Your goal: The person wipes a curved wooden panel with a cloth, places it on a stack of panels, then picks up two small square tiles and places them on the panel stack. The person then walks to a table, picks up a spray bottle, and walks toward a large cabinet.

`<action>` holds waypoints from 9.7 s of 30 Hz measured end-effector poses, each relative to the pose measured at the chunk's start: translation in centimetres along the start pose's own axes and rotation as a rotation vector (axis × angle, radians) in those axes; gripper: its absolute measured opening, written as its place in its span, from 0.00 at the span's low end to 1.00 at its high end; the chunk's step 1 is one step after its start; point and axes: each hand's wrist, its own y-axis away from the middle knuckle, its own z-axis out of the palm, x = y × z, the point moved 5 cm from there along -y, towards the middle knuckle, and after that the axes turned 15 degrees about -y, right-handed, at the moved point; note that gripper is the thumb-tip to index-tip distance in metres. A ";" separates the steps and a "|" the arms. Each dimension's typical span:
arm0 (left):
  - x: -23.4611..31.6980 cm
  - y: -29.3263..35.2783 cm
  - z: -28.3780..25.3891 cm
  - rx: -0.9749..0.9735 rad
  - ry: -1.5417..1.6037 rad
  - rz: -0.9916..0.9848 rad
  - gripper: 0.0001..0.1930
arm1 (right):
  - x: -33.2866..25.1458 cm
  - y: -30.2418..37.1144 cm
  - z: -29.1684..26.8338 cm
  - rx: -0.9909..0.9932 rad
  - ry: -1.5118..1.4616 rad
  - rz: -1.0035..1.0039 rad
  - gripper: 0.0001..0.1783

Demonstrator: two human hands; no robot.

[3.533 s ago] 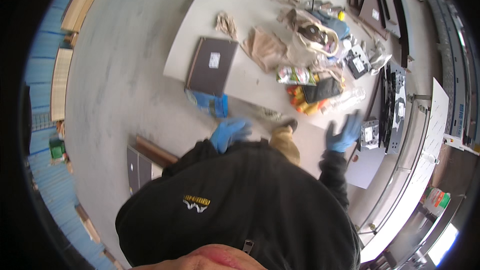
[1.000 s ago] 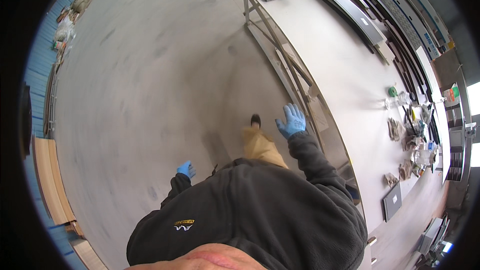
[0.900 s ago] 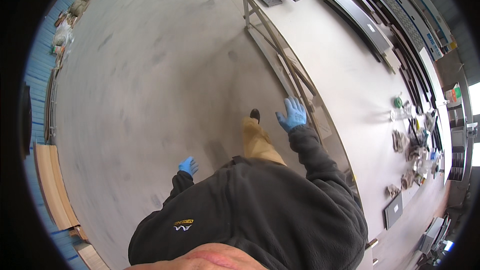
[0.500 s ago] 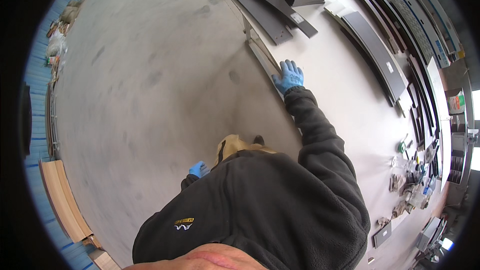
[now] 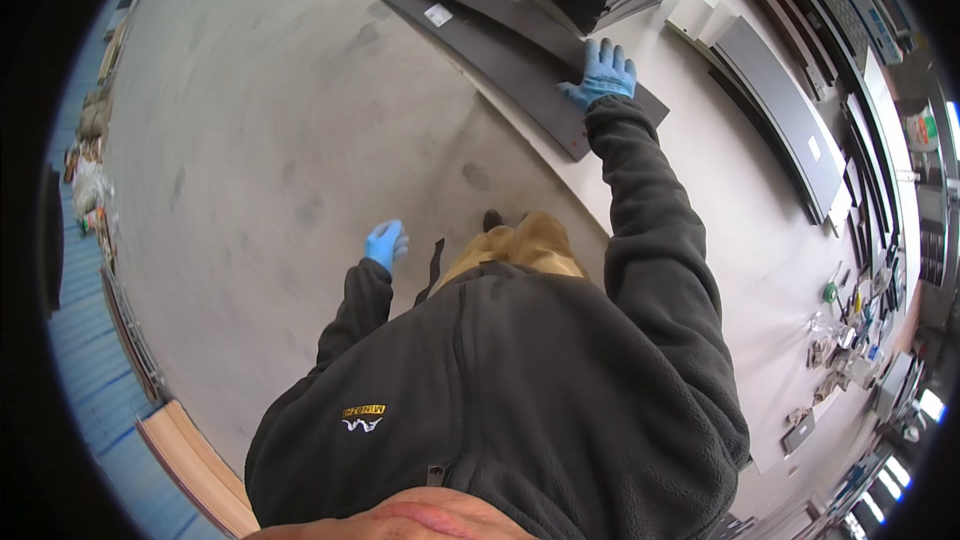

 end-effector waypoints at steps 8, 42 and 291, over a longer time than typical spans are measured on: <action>25.7 -7.7 10.0 -0.251 -0.214 0.299 0.18 | 0.8 -9.3 4.8 -0.257 -0.154 0.020 0.58; 42.2 -22.6 17.5 -0.403 0.374 -0.332 0.28 | -1.6 -6.8 4.6 -0.055 -0.272 0.295 0.49; 0.0 55.1 68.1 -1.065 -0.385 0.805 0.40 | 70.7 104.8 -22.4 0.702 0.097 0.939 0.21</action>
